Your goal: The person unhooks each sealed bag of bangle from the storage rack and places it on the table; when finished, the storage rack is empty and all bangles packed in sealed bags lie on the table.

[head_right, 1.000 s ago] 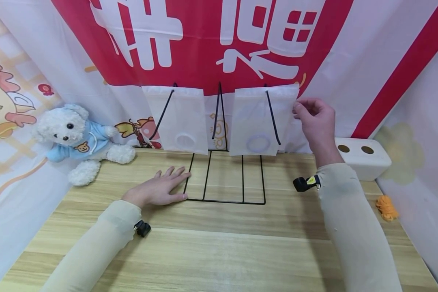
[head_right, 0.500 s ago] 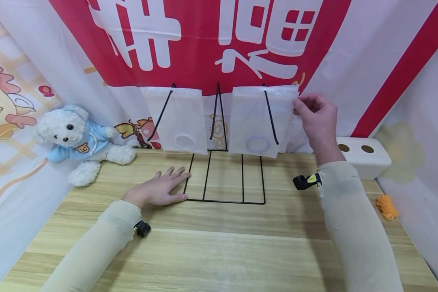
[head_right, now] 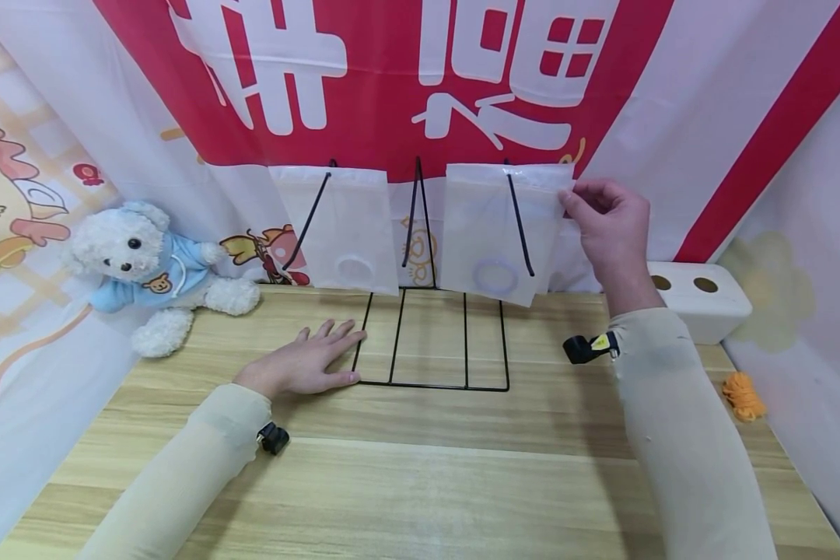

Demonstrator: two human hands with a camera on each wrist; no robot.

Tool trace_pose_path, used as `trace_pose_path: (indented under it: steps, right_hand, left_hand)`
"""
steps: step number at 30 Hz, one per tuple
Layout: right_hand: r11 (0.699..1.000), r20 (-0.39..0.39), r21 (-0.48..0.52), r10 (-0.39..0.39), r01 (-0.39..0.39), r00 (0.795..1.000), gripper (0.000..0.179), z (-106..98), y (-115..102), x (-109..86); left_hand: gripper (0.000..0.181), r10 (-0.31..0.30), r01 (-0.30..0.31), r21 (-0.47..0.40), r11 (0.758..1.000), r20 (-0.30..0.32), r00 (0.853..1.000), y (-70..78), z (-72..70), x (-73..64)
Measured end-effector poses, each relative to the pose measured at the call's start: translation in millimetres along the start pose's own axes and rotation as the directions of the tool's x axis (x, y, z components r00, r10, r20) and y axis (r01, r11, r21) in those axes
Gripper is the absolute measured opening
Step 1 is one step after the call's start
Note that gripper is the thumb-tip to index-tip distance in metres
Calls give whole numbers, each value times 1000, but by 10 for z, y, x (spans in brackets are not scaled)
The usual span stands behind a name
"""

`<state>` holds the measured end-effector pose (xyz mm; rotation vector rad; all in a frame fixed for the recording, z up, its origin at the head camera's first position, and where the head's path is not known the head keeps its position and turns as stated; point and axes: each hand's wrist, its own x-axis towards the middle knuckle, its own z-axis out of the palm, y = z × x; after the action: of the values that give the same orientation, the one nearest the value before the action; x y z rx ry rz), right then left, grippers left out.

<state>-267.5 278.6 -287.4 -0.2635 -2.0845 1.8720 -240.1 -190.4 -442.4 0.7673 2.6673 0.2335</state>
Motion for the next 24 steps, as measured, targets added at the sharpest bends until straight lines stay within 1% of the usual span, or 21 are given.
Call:
trace_pose_path:
  steps: [2, 7, 12, 18, 24]
  right_hand:
    - [1000, 5, 2, 0, 0, 1000, 63, -7, -4, -5]
    - [1000, 11, 15, -28, 27, 1000, 60, -20, 1, -8]
    - [999, 1, -17, -46, 46, 999, 61, -12, 5, -14]
    - [995, -18, -51, -91, 90, 996, 57, 1, 16, -29]
    - [991, -26, -61, -120, 118, 992, 56, -8, 23, -62]
  left_hand:
    - [86, 1, -1, -2, 1000, -1, 1000, -5, 6, 2]
    - [86, 4, -4, 0, 1000, -5, 1000, -15, 15, 7]
    - [86, 7, -7, 5, 1000, -7, 1000, -23, 19, 9]
    - [86, 8, -8, 9, 1000, -4, 1000, -9, 7, 0]
    - [85, 12, -12, 9, 1000, -9, 1000, 3, -5, -12]
